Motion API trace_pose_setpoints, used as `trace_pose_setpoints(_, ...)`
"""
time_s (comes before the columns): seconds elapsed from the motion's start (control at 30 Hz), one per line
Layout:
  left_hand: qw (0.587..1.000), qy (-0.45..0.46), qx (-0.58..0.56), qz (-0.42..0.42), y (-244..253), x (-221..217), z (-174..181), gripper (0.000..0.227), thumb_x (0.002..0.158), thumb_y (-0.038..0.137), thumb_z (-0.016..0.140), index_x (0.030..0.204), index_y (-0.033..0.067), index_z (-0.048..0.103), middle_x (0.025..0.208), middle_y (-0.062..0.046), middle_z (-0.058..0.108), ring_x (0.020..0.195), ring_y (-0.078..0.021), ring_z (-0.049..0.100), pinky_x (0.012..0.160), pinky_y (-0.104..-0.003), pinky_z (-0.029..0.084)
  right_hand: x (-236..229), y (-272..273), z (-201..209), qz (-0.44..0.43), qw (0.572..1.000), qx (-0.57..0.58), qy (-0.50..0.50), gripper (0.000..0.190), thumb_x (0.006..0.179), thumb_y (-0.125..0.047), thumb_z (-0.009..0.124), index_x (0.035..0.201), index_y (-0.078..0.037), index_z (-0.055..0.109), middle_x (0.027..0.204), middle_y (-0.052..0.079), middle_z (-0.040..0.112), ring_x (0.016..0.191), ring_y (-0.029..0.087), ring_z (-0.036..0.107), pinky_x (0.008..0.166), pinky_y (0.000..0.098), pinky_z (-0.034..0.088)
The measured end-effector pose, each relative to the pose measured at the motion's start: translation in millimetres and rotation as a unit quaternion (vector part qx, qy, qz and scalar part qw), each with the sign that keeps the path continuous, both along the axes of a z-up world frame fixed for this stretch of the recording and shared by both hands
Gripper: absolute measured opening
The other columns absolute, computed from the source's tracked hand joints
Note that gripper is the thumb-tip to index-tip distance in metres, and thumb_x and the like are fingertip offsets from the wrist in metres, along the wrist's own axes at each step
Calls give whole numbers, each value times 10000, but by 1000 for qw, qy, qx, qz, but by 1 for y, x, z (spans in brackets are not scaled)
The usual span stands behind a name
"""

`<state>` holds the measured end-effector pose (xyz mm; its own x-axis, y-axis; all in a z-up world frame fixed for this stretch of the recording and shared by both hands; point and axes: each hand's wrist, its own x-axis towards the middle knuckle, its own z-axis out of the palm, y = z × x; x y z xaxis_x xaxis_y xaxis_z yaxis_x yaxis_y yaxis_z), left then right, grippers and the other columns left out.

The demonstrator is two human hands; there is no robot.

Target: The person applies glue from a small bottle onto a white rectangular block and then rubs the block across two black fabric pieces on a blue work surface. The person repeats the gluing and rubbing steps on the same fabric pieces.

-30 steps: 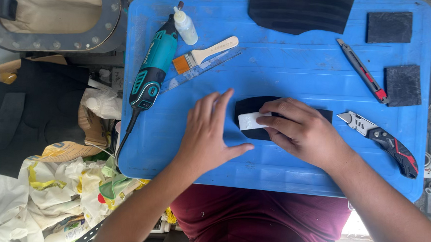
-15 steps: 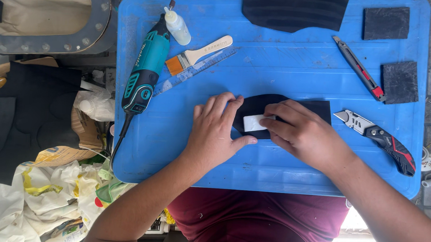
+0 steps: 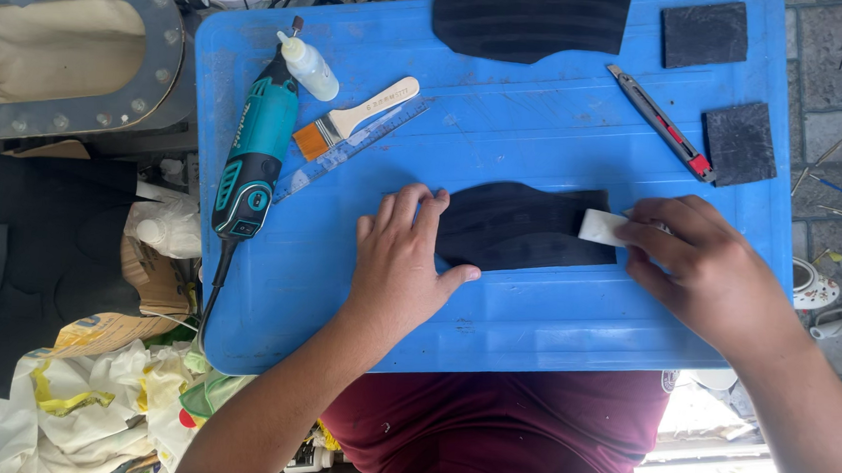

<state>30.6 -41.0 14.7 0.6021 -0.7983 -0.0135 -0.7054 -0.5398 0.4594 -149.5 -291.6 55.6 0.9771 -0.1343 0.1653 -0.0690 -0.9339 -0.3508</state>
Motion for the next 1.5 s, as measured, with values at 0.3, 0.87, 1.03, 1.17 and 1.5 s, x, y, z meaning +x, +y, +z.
trace_pose_setpoints(0.3,1000,-7,-14,-18,6,3,-5,935,688,580,878,1366,14,572,1299,-131,540,1198,-289,506,906,-471,386,-22,4,23,-39,998,0,-45,271,790,-50,801,1053,-86,748,1142,85,694,1080,237,684,898,358,582)
trace_pose_setpoints(0.87,998,-30,-48,2,20,-5,9,666,932,90,677,1545,29,427,1254,-127,664,1197,-247,619,829,-429,438,74,67,-1,200,969,122,-73,258,772,-32,796,1025,-17,750,1122,112,697,1050,276,697,895,368,598)
trace_pose_setpoints(1.03,996,-64,-63,25,11,-8,5,641,886,135,743,1474,57,500,1183,-92,696,1142,-232,639,823,-408,435,70,66,-4,199,973,95,-67,269,755,-49,796,1018,-12,751,1107,112,690,1037,278,688,901,375,595)
trace_pose_setpoints(1.17,995,-72,-54,31,9,-8,6,566,888,130,749,1421,76,569,1129,-58,717,1093,-208,654,803,-390,425,58,52,-4,158,983,83,-46,296,727,-30,791,1020,-10,757,1109,104,692,1039,290,690,897,388,589)
trace_pose_setpoints(1.5,996,-69,-59,25,9,-5,7,527,866,142,763,1368,83,614,1115,-52,719,1086,-211,650,814,-391,425,-21,-6,6,-24,1000,-8,3,279,723,-8,790,998,-46,759,1086,86,706,1071,269,692,935,392,588)
